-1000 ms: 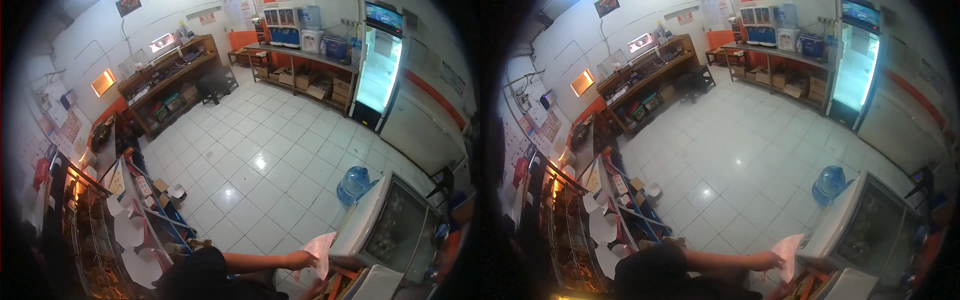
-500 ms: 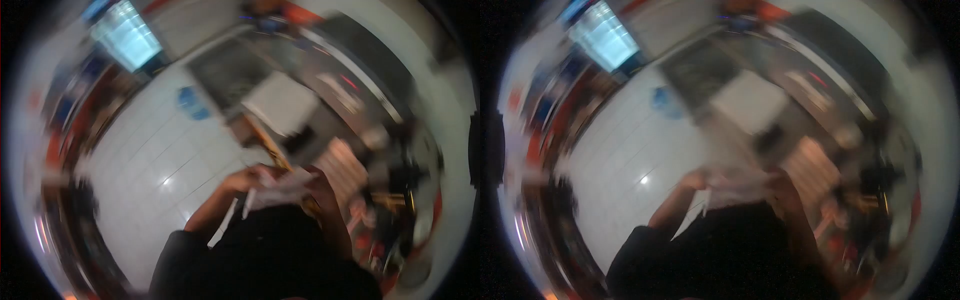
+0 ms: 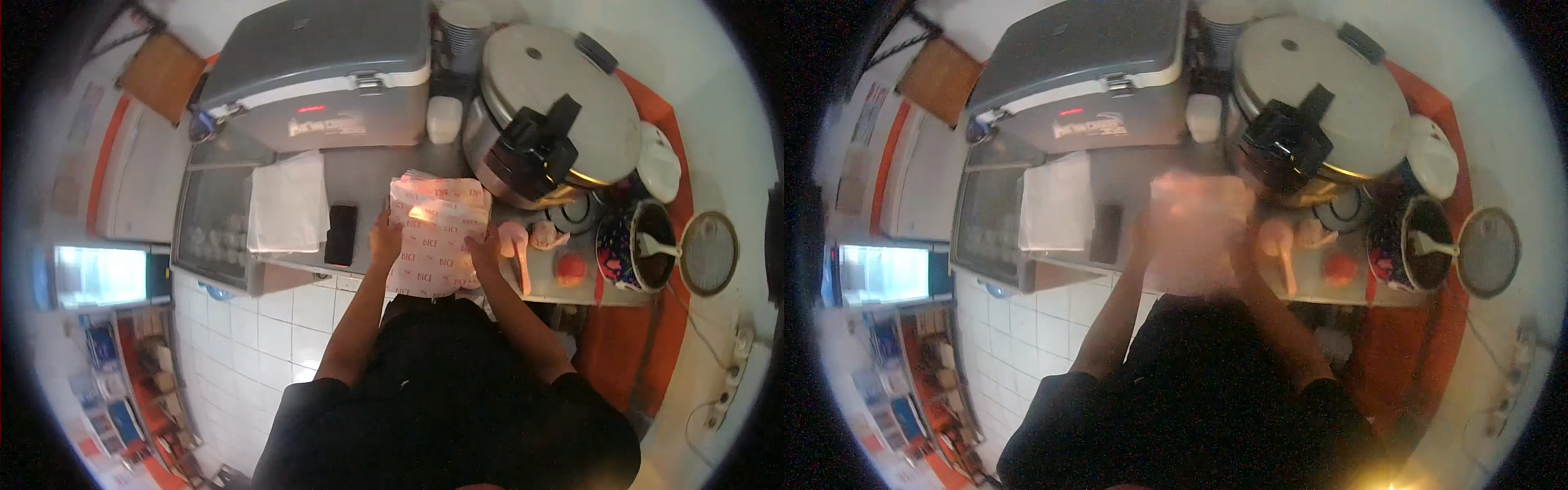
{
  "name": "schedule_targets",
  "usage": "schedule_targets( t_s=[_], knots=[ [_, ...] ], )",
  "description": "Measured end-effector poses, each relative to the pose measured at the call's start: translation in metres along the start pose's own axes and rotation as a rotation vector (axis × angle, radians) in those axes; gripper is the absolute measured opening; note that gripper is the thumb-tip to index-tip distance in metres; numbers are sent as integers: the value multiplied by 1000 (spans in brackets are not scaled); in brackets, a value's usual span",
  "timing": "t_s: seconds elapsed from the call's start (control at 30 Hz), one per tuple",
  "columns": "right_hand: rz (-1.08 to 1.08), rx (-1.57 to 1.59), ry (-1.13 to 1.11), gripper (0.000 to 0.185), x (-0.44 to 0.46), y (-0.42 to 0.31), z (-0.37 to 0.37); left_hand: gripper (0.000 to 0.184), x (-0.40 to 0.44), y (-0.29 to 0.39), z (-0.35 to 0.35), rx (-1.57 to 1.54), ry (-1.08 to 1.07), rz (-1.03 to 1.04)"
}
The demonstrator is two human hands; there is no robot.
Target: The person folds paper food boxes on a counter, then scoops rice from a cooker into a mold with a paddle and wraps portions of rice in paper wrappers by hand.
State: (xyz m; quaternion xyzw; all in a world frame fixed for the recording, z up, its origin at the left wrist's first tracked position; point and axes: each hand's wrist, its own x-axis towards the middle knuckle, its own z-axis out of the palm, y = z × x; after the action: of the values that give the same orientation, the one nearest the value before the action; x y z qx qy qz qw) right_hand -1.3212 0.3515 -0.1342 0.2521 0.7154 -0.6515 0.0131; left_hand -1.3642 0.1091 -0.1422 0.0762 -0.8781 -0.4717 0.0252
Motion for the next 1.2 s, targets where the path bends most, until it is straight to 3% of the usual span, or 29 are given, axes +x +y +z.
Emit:
schedule_targets(
  t_s=[0.1,0.17,0.27,0.3,0.33,0.43,0.47,0.53,0.57,0.6,0.63,0.67,0.73,0.77,0.83,0.87,0.93,0.97,1.03,1.07,1.13,1.17,1.2],
  knots=[
    [-91,-207,192,44,-4,9,-14,50,6,-19,22,176,-48,110],
    [-422,-629,499,44,-19,2,-43,55,7,-18,28,228,-58,82],
    [-354,-712,789,45,-36,20,-89,66,4,46,16,176,17,-19],
    [-241,-715,808,45,-53,-2,-102,69,5,42,20,411,95,214],
    [-223,-722,839,45,-58,3,-117,69,3,40,31,397,68,233],
    [-304,-776,1034,49,-78,22,-176,63,-4,81,41,409,137,581],
    [-296,-786,1059,49,-80,21,-193,63,-8,94,51,390,122,595],
    [-235,-782,1180,45,-79,10,-231,56,-25,130,75,158,-185,710],
    [-192,-728,1270,34,-73,-7,-251,50,-33,140,96,53,-221,841],
    [-197,-736,1293,34,-66,-27,-277,49,-44,157,115,116,-518,753],
    [-301,-661,1273,31,-60,-47,-307,49,-56,171,138,97,-526,770],
    [-408,-587,1248,29,-53,-67,-339,53,-68,184,163,-10,-722,895],
    [-454,-677,1104,30,-35,-103,-403,56,-91,223,200,-129,-909,1035],
    [-468,-678,1112,30,-16,-111,-437,61,-105,249,207,-20,-895,1090],
    [-419,-1050,707,29,27,-117,-500,75,-125,256,243,44,-776,1189],
    [-428,-1044,703,29,45,-112,-519,75,-134,256,261,52,-769,1188],
    [-354,-1504,417,22,79,-98,-541,75,-141,247,302,135,-767,1082],
    [-360,-1489,428,22,91,-102,-544,75,-142,236,329,168,-763,1053],
    [-118,-1684,110,21,88,-109,-539,69,-155,170,393,418,-824,972],
    [-103,-1666,89,21,86,-111,-539,69,-161,183,380,434,-849,960],
    [-96,-1744,-68,20,95,-132,-545,67,-157,242,343,351,-694,833],
    [-106,-1739,-66,20,100,-143,-547,67,-152,246,342,360,-687,834],
    [-47,-1655,1,20,102,-151,-550,72,-149,245,339,166,-701,702]
  ],
)
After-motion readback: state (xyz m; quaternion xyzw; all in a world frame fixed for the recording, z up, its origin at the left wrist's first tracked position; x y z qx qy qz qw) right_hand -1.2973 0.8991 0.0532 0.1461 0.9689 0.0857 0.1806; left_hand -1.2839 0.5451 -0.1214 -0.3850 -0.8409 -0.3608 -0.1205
